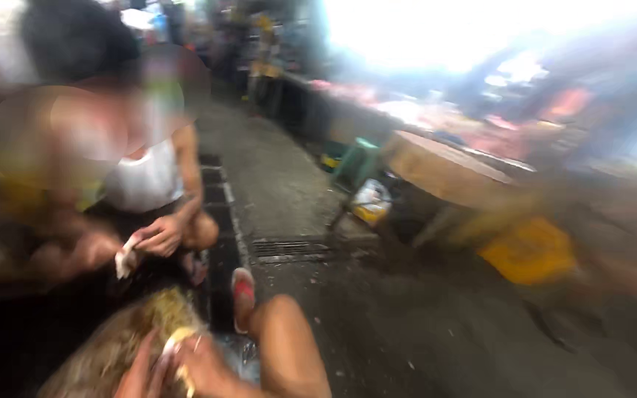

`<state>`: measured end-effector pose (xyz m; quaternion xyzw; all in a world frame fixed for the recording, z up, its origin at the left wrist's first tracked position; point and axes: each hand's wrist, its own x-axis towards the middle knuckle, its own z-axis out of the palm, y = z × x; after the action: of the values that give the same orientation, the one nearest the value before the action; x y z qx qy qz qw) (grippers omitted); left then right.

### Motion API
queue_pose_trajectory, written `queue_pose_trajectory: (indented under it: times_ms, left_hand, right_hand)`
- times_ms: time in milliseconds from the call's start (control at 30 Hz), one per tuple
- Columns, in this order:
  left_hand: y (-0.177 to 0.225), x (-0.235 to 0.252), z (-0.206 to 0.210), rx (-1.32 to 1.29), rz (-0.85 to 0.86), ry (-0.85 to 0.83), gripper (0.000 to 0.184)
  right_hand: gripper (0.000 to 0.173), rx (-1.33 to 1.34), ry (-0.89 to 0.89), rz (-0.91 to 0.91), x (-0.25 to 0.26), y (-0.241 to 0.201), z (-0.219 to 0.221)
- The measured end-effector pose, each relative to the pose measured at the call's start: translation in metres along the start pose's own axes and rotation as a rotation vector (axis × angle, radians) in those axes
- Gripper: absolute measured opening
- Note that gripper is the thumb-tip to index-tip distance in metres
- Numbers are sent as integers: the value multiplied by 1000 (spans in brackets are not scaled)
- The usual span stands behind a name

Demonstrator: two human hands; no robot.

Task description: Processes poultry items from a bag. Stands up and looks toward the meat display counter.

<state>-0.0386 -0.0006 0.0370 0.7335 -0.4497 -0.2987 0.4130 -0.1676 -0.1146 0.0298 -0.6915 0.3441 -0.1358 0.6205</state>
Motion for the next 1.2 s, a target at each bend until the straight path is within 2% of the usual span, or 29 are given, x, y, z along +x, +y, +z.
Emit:
queue_pose_trajectory:
  times_ms: [67,167,267,400,500,600,700,833,967,1067,1133,1200]
  left_hand:
    - [4,4,-7,-146,-72,15,56]
    - [1,-2,-14,-432,-88,-34,48]
    - [-5,-3,-27,-576,-134,-24,38]
    - [-4,-7,-37,-627,-205,-73,34]
    - [-4,-8,-33,-674,-231,33,32]
    - [-5,-3,-29,-779,-229,208,32]
    - [-5,4,-20,-880,-309,240,32]
    - [-4,10,1,-953,-367,111,32]
    - [-3,13,2,-983,-353,105,32]
    - [-5,10,0,-980,-317,93,27]
    - [-7,8,2,-973,-351,88,23]
    - [-9,7,-2,-949,-416,124,22]
  right_hand:
    - [31,-69,-45,-58,3,-14,-11]
    - [25,-190,-125,-204,-4,-17,-27]
    - [22,-179,-142,-281,-4,-15,-46]
    - [23,-289,-148,-265,12,-18,-55]
    - [25,-403,-157,-157,28,-26,-47]
    - [34,-283,-226,-95,47,-19,-44]
    - [34,-110,-307,-122,58,-5,-39]
    - [34,-30,-231,-125,52,-7,-19]
    - [45,-211,-179,-182,54,-12,-25]
    - [39,-281,-191,-184,56,-11,-35]
    - [34,-283,-178,-199,55,-7,-41]
    - [27,-265,-91,-142,57,-4,-57]
